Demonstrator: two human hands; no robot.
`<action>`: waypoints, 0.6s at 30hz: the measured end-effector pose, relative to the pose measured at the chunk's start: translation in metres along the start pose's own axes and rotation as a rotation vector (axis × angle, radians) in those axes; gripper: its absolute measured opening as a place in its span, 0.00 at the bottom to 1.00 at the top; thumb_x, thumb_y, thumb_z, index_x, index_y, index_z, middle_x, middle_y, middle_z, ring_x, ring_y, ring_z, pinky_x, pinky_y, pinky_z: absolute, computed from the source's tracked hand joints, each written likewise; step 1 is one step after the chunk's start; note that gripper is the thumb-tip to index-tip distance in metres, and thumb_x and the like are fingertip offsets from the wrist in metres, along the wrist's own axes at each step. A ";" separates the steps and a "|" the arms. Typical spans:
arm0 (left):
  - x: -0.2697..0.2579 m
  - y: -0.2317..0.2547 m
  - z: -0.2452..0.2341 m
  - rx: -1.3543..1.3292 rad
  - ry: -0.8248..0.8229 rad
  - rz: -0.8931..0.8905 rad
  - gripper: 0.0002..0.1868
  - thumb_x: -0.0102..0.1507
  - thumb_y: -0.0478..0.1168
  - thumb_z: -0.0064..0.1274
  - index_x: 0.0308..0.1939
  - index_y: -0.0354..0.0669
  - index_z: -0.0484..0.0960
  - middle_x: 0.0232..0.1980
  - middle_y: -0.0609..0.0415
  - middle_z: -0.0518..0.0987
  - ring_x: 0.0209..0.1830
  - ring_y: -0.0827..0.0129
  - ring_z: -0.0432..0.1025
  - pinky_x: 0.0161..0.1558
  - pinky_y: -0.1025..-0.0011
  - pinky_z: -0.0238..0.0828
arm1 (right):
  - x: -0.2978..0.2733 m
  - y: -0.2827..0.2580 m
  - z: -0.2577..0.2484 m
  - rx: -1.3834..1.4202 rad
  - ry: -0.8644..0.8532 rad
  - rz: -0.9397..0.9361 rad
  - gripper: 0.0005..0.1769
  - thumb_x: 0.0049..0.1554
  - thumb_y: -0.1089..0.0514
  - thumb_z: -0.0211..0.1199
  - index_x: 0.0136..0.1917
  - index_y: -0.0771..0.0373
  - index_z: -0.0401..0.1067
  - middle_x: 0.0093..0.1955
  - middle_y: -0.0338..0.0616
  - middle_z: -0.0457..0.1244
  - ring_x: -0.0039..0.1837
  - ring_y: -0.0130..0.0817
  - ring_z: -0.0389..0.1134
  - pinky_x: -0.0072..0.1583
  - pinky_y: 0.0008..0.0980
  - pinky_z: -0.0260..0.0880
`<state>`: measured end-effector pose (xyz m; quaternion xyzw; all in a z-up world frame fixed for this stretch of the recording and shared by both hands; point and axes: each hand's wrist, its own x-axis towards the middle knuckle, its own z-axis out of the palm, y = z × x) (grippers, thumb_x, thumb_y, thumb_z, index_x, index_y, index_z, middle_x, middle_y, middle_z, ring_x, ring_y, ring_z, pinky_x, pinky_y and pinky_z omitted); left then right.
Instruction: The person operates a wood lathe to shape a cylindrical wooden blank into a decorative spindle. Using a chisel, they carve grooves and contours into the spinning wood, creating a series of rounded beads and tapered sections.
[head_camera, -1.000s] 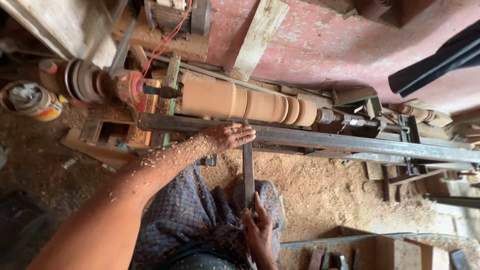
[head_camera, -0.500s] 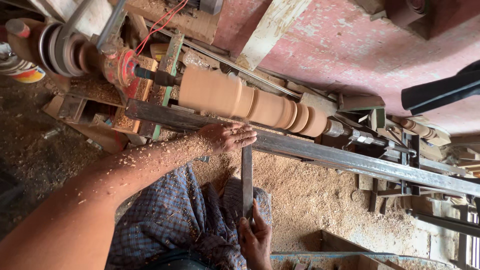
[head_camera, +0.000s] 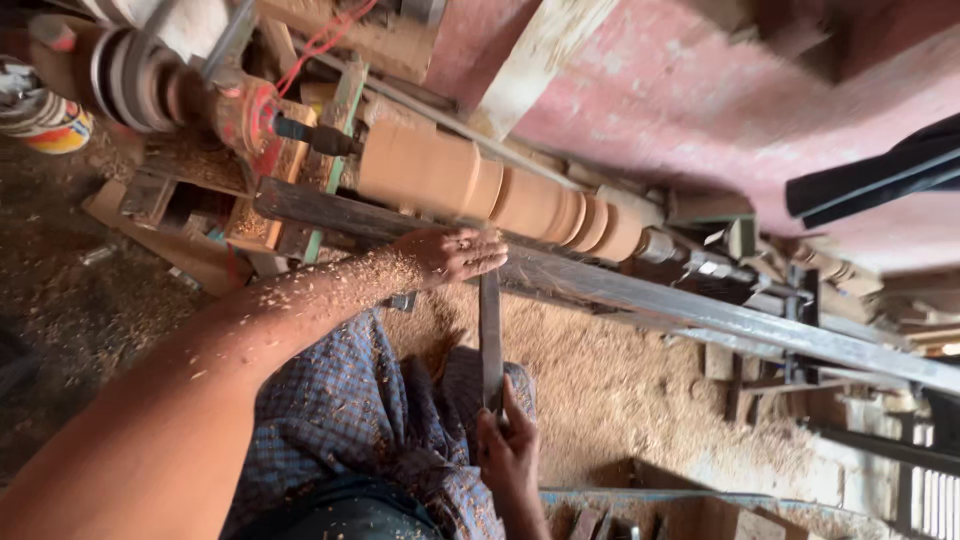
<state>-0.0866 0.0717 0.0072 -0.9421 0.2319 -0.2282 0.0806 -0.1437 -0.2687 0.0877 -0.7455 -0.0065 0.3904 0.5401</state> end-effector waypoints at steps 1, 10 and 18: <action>0.001 -0.001 -0.003 -0.049 0.012 -0.007 0.28 0.70 0.41 0.37 0.75 0.42 0.61 0.77 0.47 0.64 0.75 0.59 0.61 0.75 0.61 0.57 | -0.003 0.002 0.004 -0.040 0.010 -0.063 0.36 0.60 0.64 0.58 0.79 0.62 0.54 0.22 0.35 0.57 0.22 0.20 0.50 0.25 0.25 0.45; 0.005 -0.002 -0.005 -0.041 0.034 0.005 0.27 0.71 0.34 0.40 0.75 0.40 0.63 0.76 0.48 0.66 0.75 0.64 0.63 0.73 0.65 0.63 | -0.003 0.021 -0.003 0.025 -0.007 -0.087 0.36 0.58 0.62 0.59 0.78 0.62 0.57 0.27 0.35 0.64 0.23 0.20 0.53 0.24 0.25 0.50; 0.002 -0.002 -0.003 -0.008 0.069 -0.001 0.28 0.69 0.35 0.48 0.73 0.44 0.66 0.74 0.52 0.69 0.74 0.66 0.64 0.77 0.67 0.58 | 0.021 0.000 -0.025 0.051 -0.066 0.054 0.38 0.58 0.62 0.60 0.80 0.56 0.53 0.23 0.34 0.56 0.21 0.20 0.50 0.22 0.26 0.47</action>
